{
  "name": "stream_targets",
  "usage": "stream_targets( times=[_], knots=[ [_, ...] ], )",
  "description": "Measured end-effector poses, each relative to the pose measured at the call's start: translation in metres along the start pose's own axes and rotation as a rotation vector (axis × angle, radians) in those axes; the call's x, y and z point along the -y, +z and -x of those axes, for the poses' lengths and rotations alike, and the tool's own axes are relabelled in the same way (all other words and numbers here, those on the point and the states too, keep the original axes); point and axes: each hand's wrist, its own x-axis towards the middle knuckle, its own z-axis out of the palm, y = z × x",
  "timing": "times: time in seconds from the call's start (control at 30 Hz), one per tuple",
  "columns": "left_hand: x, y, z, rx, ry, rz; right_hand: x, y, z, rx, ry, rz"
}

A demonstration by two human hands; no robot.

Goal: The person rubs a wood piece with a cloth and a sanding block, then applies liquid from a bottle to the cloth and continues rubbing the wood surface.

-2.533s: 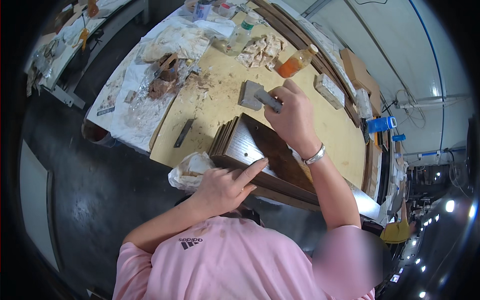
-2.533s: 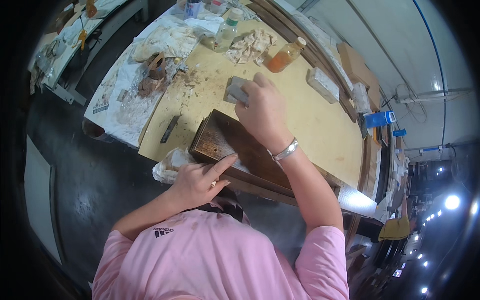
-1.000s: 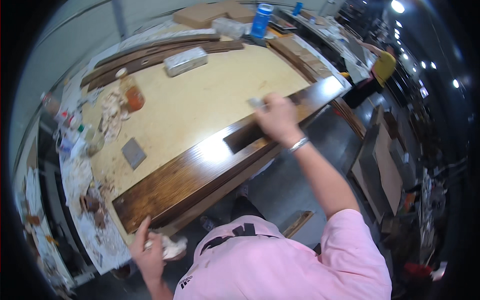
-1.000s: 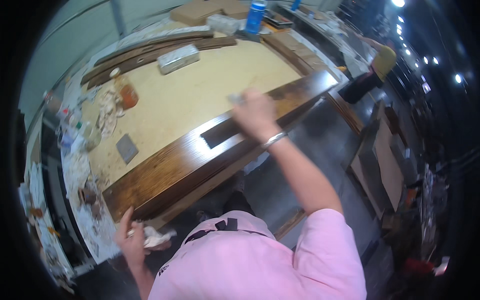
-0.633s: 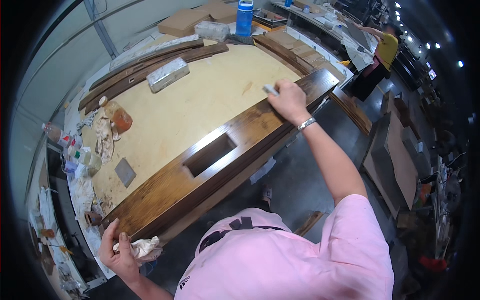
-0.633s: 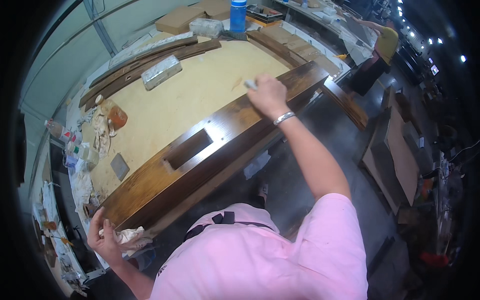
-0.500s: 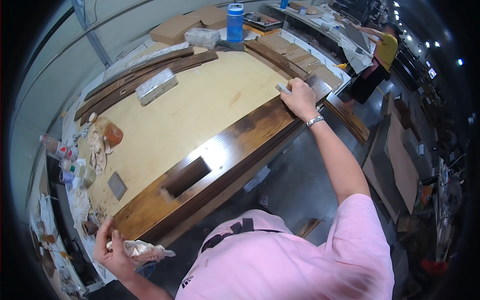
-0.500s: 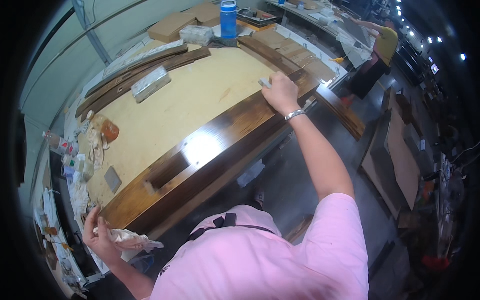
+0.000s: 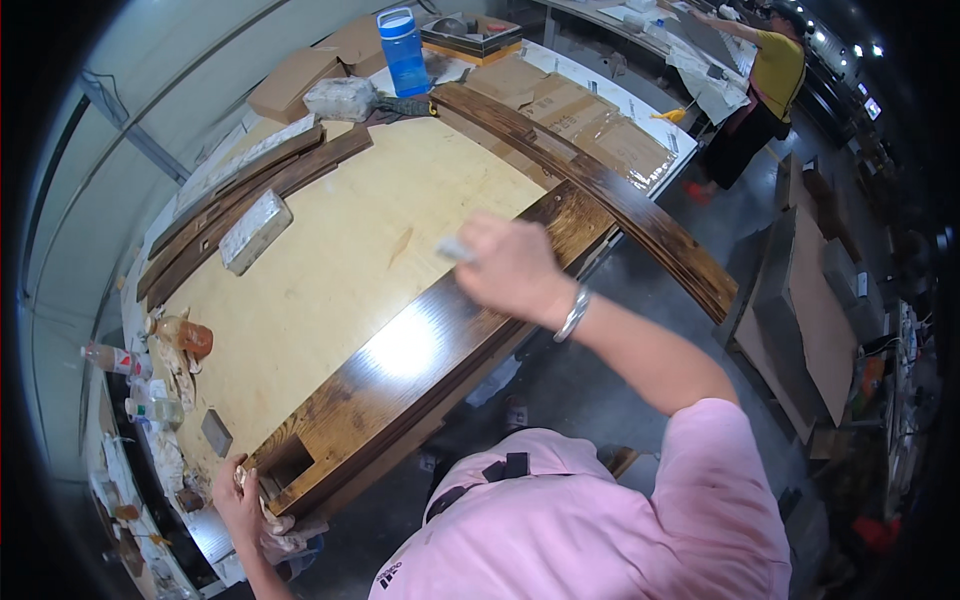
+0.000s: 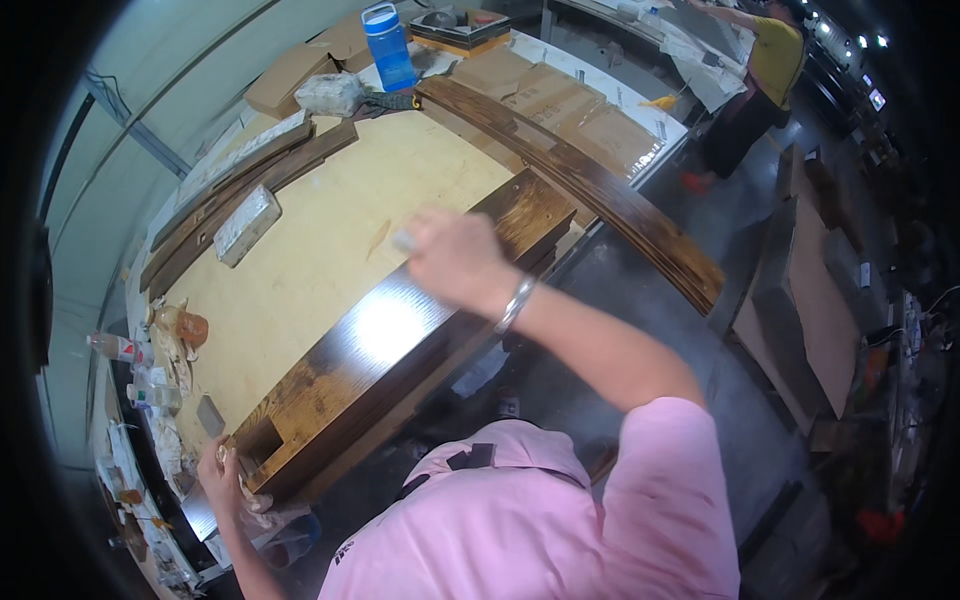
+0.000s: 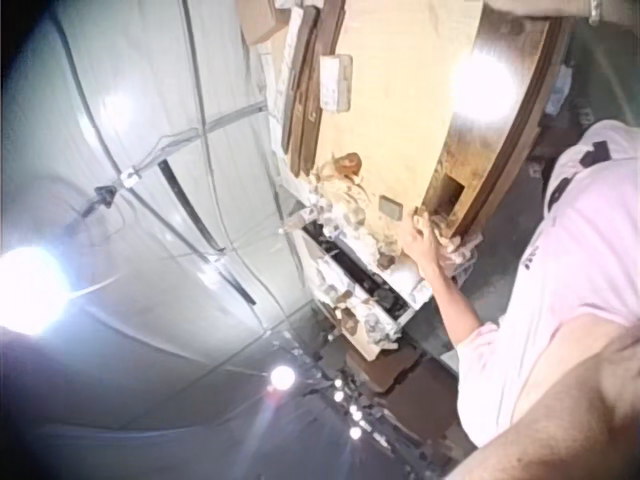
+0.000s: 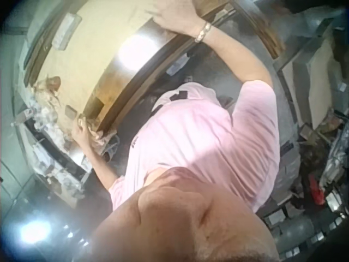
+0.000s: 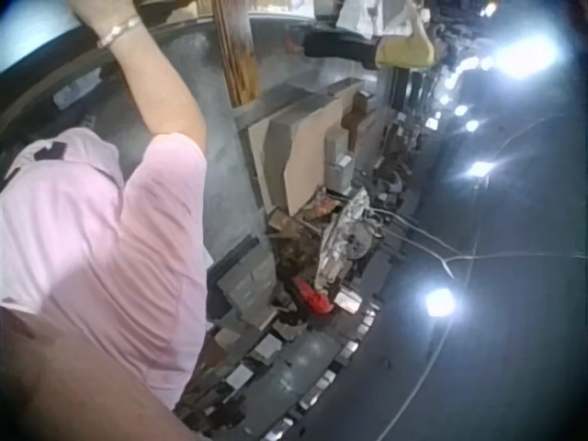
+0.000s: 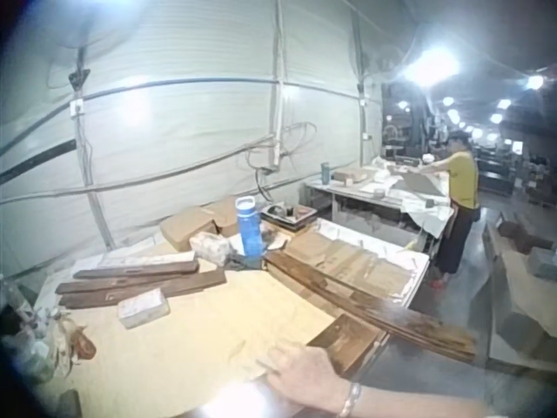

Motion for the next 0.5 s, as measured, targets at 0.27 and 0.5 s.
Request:
stream_targets(
  times=[0.27,0.5],
  knots=[
    [0.011,0.003,-0.001,-0.052,0.050,0.008,-0.163,-0.078,-0.024,-0.163,0.375,0.064],
    [0.008,0.000,-0.001,-0.046,0.067,-0.015,-0.186,-0.066,-0.013,0.015,0.358,-0.145]
  ],
)
